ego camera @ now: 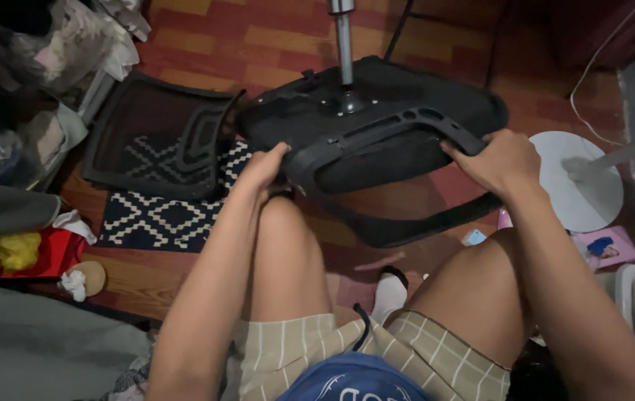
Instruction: The person assembles an office chair by attaching the seat base to the gas lift and then securing the backrest frame to the seat. They align the components, insert fasteners, and tighten them by hand.
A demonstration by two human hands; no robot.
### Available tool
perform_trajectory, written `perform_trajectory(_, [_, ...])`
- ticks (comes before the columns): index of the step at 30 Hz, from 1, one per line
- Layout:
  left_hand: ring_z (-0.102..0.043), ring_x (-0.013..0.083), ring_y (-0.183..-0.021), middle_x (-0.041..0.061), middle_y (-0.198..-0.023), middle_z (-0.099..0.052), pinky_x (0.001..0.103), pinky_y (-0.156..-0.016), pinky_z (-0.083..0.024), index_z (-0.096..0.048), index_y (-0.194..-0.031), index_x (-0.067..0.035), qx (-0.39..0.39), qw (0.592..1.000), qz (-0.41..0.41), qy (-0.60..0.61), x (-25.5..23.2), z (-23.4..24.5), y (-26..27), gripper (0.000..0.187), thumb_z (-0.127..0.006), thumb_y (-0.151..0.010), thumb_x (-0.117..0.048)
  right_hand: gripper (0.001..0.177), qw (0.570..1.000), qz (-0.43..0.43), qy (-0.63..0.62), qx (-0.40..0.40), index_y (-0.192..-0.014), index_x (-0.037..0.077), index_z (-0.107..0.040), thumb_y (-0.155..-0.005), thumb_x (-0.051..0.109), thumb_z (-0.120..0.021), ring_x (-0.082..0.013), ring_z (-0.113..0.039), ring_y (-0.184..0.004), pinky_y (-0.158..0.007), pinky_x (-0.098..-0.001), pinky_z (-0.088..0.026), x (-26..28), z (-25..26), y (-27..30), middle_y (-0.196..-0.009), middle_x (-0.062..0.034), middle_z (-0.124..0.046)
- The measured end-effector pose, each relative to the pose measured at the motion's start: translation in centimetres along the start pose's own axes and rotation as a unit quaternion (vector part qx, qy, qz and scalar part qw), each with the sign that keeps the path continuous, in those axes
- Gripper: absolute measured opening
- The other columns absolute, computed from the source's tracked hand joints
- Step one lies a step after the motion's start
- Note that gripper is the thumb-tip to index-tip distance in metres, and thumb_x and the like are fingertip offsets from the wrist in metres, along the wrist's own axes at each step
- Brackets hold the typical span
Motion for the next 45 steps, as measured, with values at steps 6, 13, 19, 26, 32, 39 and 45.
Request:
perform_trajectory(6, [-0.073,0.0301,-0.091,0.022,-0.110,-0.070,0.041,-0.071,-0.061,-0.058,-0.124,0.016,-0.035,0.999,-0.007,-0.027,-1.8,-1.8,0.7,0.065,-0.060,-0.087,-0.038,0.070,0.999,0.009,0.003,-0.032,-0.102,0.004,-0.080,-0.075,0.069,-0.074,-0.0427,-0.072,-0.089,-0.082,-0.0486,-0.057,-0.9,-0.9,0.8,-0.094,-0.0246,-0.075])
perform_trajectory(13, [-0.068,0.0311,-0.100,0.022,-0.119,-0.068,0.044,-0.078,-0.058,-0.056,-0.128,0.014,-0.011,1.000,-0.021,0.014,-1.4,-1.7,0.2,0.066,-0.062,-0.087,-0.038,0.063,0.999,-0.013,0.012,0.030,-0.095,0.005,-0.082,-0.074,0.063,-0.072,-0.0437,-0.072,-0.090,-0.083,-0.0494,-0.057,-1.1,-1.8,1.3,-0.092,-0.0247,-0.076])
perform_trajectory(19, [-0.067,0.0299,-0.101,0.022,-0.120,-0.068,0.044,-0.080,-0.057,-0.059,-0.128,0.012,0.017,0.998,-0.017,0.060,-0.9,-2.1,-0.2,0.066,-0.061,-0.086,-0.038,0.059,1.000,-0.009,0.015,0.011,-0.089,0.004,-0.081,-0.078,0.061,-0.069,-0.0458,-0.072,-0.086,-0.081,-0.0510,-0.057,-1.2,-2.1,1.3,-0.088,-0.0260,-0.075])
perform_trajectory(26, [-0.067,0.0301,-0.092,0.017,-0.114,-0.070,0.042,-0.070,-0.048,-0.066,-0.121,0.010,-0.072,0.992,0.031,-0.099,-0.4,-1.1,0.8,0.066,-0.055,-0.086,-0.045,0.063,0.999,0.006,0.031,0.023,-0.092,0.003,-0.082,-0.076,0.063,-0.071,-0.0467,-0.071,-0.091,-0.083,-0.0518,-0.056,-1.1,-2.7,0.3,-0.094,-0.0271,-0.074])
perform_trajectory(32, [-0.070,0.0326,-0.094,0.021,-0.110,-0.072,0.042,-0.078,-0.058,-0.065,-0.119,0.011,0.019,0.996,0.006,0.083,1.5,-1.0,-0.6,0.060,-0.060,-0.085,-0.038,0.069,0.998,0.013,0.045,0.052,-0.091,0.003,-0.082,-0.077,0.070,-0.070,-0.0449,-0.072,-0.090,-0.082,-0.0514,-0.057,-1.1,-2.9,0.3,-0.092,-0.0252,-0.076])
perform_trajectory(39, [-0.066,0.0325,-0.105,0.021,-0.123,-0.067,0.048,-0.084,-0.056,-0.059,-0.129,0.004,0.010,0.997,0.031,0.072,1.8,-0.6,-1.1,0.062,-0.059,-0.085,-0.040,0.089,0.994,0.017,0.092,0.048,-0.077,0.001,-0.079,-0.080,0.088,-0.061,-0.0430,-0.073,-0.079,-0.073,-0.0507,-0.058,0.4,-2.0,1.4,-0.077,-0.0231,-0.074])
perform_trajectory(45, [-0.067,0.0337,-0.108,0.022,-0.125,-0.066,0.047,-0.089,-0.057,-0.054,-0.135,0.004,0.017,0.995,0.064,0.068,1.5,-0.3,-0.8,0.065,-0.058,-0.087,-0.040,0.095,0.989,0.019,0.139,0.036,-0.079,0.000,-0.080,-0.079,0.092,-0.057,-0.0431,-0.074,-0.080,-0.071,-0.0496,-0.059,1.5,-2.2,1.6,-0.080,-0.0247,-0.075])
Point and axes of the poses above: each hand's wrist, its own y-axis away from the middle knuckle, its own z-axis out of the back of the hand, x = y × z, the point moved 2 cm from there along -y, towards the middle knuckle
